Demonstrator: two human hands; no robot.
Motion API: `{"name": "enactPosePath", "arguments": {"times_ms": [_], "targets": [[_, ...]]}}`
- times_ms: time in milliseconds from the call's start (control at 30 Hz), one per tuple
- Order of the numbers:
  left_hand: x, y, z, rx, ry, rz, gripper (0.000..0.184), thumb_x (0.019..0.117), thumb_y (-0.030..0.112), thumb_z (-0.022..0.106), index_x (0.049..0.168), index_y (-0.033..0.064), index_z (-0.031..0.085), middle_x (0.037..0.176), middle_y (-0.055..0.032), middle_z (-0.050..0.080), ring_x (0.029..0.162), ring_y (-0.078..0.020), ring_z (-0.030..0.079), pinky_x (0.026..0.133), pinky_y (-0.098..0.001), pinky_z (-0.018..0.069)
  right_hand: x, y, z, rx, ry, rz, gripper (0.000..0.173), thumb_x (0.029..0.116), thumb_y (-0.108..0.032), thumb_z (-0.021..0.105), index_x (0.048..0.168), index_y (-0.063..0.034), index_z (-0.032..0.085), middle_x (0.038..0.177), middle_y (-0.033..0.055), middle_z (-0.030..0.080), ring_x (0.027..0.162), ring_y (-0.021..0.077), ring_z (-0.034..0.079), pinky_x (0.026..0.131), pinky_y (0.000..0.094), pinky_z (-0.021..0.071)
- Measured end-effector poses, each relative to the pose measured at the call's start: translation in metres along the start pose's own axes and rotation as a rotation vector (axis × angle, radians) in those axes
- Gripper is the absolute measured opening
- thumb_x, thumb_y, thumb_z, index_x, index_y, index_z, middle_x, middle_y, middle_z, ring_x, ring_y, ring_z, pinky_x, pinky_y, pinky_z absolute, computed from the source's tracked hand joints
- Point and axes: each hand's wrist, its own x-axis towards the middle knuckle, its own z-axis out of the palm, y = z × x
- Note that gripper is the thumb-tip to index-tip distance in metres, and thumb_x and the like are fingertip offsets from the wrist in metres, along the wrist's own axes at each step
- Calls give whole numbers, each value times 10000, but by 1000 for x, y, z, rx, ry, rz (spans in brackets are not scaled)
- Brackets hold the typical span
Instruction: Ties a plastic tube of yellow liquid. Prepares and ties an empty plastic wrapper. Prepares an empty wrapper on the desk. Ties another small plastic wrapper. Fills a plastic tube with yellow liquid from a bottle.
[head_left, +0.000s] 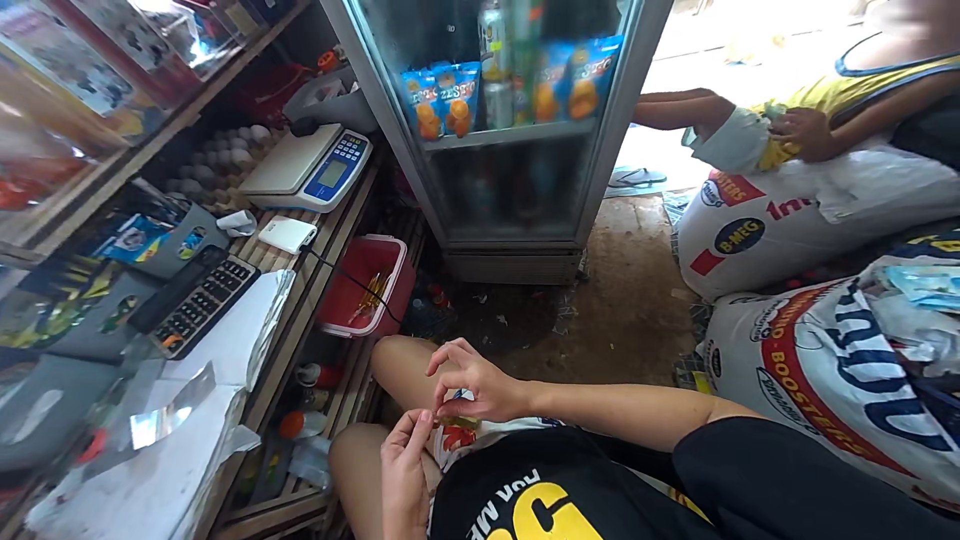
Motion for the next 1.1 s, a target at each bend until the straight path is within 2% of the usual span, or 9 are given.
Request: {"name": "enactPosePath", "arguments": {"times_ms": [133, 267, 400, 600, 700, 833, 967, 1033, 1100], "targets": [[-4, 3, 1, 9, 49, 28, 151, 951, 51, 590, 851, 37, 702, 782, 1, 706, 776, -68, 674, 798, -234, 562, 2, -11, -1, -303, -3, -179, 126, 959, -205, 700, 870, -119, 718, 1239, 86, 676, 1362, 289, 516, 1230, 582, 243], [-7, 3, 4, 52, 83, 76, 107, 925, 53, 640, 841, 32, 704, 753, -4, 685, 743, -73, 661, 757, -229, 560, 6, -22, -1, -257, -84, -49, 86, 911, -152, 718, 854, -90, 705, 1277, 114, 658, 1386, 330, 491, 1223, 621, 233], [-9, 4, 4, 105, 85, 113, 97, 918, 75, 657, 857, 22, 712, 759, -18, 690, 736, -84, 665, 737, -237, 566, 7, -24, 3, -148, -132, 90, 127, 900, -168, 709, 825, -68, 688, 1299, 131, 637, 1395, 337, 456, 1220, 560, 238], [-10, 4, 9, 153, 100, 130, 107, 931, 91, 655, 875, 21, 714, 758, -13, 688, 725, -72, 659, 714, -214, 556, 3, -22, 10, -95, -156, 126, 139, 950, -132, 591, 893, -17, 643, 1281, 174, 620, 1372, 345, 464, 1216, 488, 254], [-8, 5, 12, 135, 95, 124, 125, 953, 92, 629, 899, 14, 712, 778, -17, 692, 748, -76, 665, 732, -218, 558, 1, -21, 12, 89, -126, 158, 177, 956, -104, 510, 885, 18, 617, 1280, 217, 584, 1311, 355, 474, 1148, 449, 331], [-6, 3, 13, 112, 85, 54, 185, 996, 92, 543, 915, 20, 692, 796, -5, 692, 777, -72, 668, 775, -233, 560, -3, -16, 13, 314, -124, 201, 310, 1002, -172, 424, 913, 60, 610, 1296, 247, 557, 1277, 332, 482, 1131, 434, 320], [-8, 8, 14, 174, 88, 47, 207, 1026, 80, 496, 933, 25, 672, 795, 5, 688, 762, -58, 664, 757, -214, 555, -5, -7, 14, 169, -43, 108, 237, 1001, -229, 576, 974, -5, 650, 1236, 187, 611, 1268, 315, 500, 1135, 439, 340], [-9, 9, 13, 235, 102, 64, 197, 1021, 83, 505, 938, 32, 676, 788, 24, 678, 749, -31, 646, 728, -189, 531, -4, -3, 11, -50, -7, -29, 218, 1019, -278, 626, 1018, -67, 678, 1212, 136, 652, 1311, 307, 530, 1198, 507, 315], [-10, 9, 13, 305, 93, 63, 188, 1019, 101, 515, 964, 31, 680, 802, 27, 666, 758, -19, 636, 721, -185, 521, -4, -6, 7, -220, 36, -151, 156, 1007, -240, 656, 980, -103, 725, 1168, 94, 692, 1307, 297, 560, 1211, 564, 311]]}}
